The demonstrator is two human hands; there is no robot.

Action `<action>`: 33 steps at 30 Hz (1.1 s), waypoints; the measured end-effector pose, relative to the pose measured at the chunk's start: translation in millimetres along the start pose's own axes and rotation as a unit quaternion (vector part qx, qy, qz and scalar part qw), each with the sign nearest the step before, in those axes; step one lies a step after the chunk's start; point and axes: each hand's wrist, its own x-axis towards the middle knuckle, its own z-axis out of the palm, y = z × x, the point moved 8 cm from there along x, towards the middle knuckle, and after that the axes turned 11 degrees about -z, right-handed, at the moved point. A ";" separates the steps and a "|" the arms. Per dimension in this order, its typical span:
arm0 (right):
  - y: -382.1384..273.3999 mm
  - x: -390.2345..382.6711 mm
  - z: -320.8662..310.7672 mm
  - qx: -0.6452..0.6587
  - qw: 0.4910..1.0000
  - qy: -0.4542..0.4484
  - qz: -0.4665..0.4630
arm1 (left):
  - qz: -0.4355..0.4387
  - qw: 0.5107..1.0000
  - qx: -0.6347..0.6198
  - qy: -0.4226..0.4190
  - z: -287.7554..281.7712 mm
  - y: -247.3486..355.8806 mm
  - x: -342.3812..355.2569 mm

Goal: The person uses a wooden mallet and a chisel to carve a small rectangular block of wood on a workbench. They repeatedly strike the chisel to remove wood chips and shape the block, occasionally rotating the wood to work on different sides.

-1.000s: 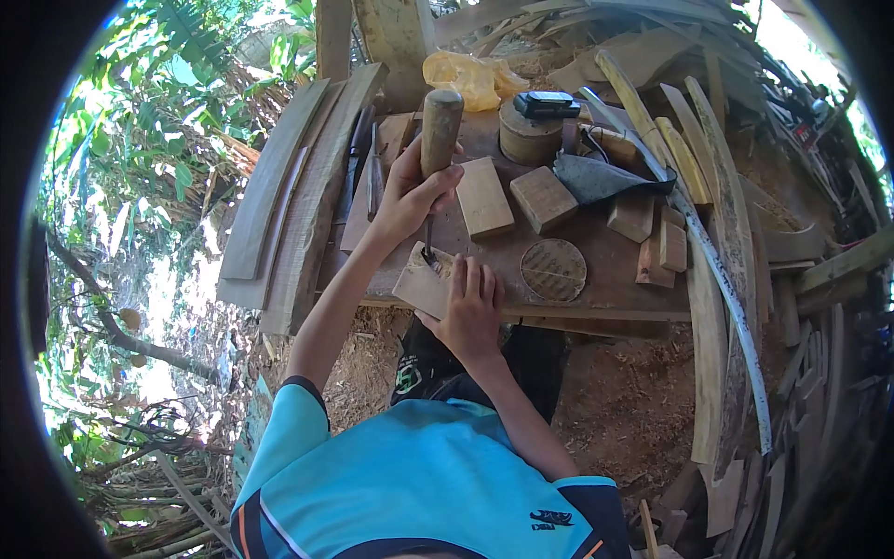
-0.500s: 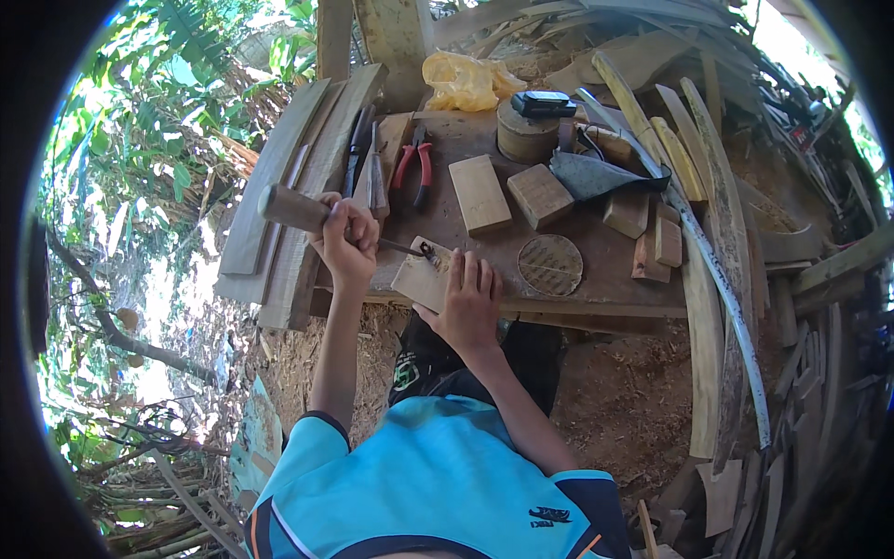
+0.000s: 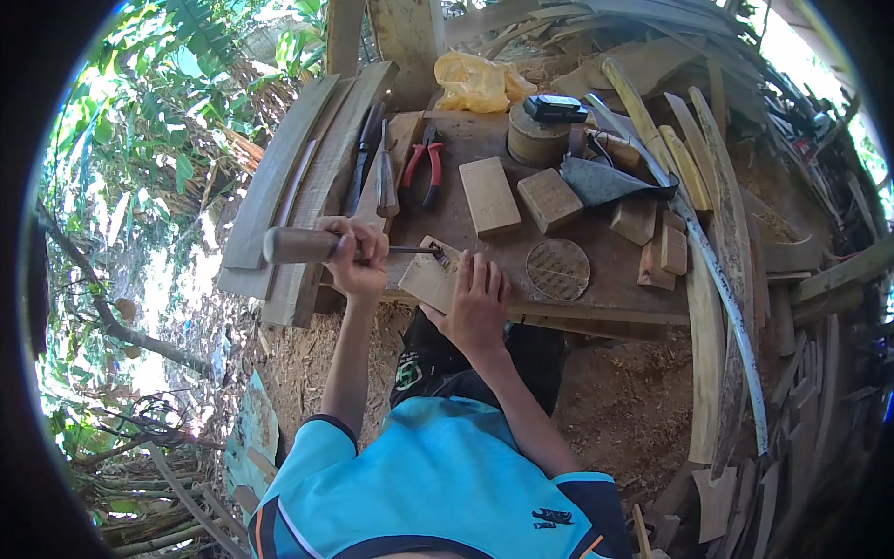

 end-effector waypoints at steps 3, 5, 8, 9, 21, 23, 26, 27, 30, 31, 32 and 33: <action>-0.5 -0.6 0.8 0.001 1.000 -0.005 -0.002 | 0.005 0.999 -0.003 -0.052 8.0 -1.9 -0.5; 1.0 -0.3 0.0 0.004 1.000 -0.009 0.001 | -0.002 0.999 0.010 -0.047 11.6 0.0 -1.5; -1.3 0.9 -2.2 -0.011 1.000 -0.004 -0.002 | -0.001 0.998 0.023 -0.052 12.9 1.7 -6.0; -0.9 1.3 -3.6 -0.016 1.000 -0.005 0.000 | 0.001 0.998 0.027 -0.056 12.9 1.8 -6.9; -1.1 1.5 -1.6 -0.011 1.000 -0.007 -0.007 | -0.047 0.995 -0.046 -0.082 7.6 -7.6 -2.4; -0.8 1.1 -1.4 -0.011 1.000 -0.011 -0.008 | -0.080 0.991 -0.047 -0.092 8.6 -14.3 5.5; -0.7 1.8 -1.6 -0.014 1.000 -0.012 -0.007 | -0.109 0.990 0.012 -0.093 19.1 -20.2 5.6; -1.3 1.9 -1.6 -0.012 1.000 -0.013 -0.010 | -0.115 0.988 0.041 -0.092 23.0 -21.9 4.3; -0.3 1.6 -3.8 0.002 1.000 -0.018 -0.017 | -0.073 0.989 0.083 -0.096 27.4 -20.6 -5.0; -0.8 2.4 -7.6 0.017 0.999 -0.020 -0.027 | -0.054 0.990 0.091 -0.096 27.3 -17.2 -6.6; 0.4 2.8 -10.1 0.032 0.999 -0.023 -0.037 | -0.032 0.993 0.063 -0.096 21.6 -16.5 -7.6; 12.0 4.1 -4.4 0.132 0.990 -0.038 -0.033 | -0.038 0.994 0.045 -0.090 18.1 -17.4 -8.7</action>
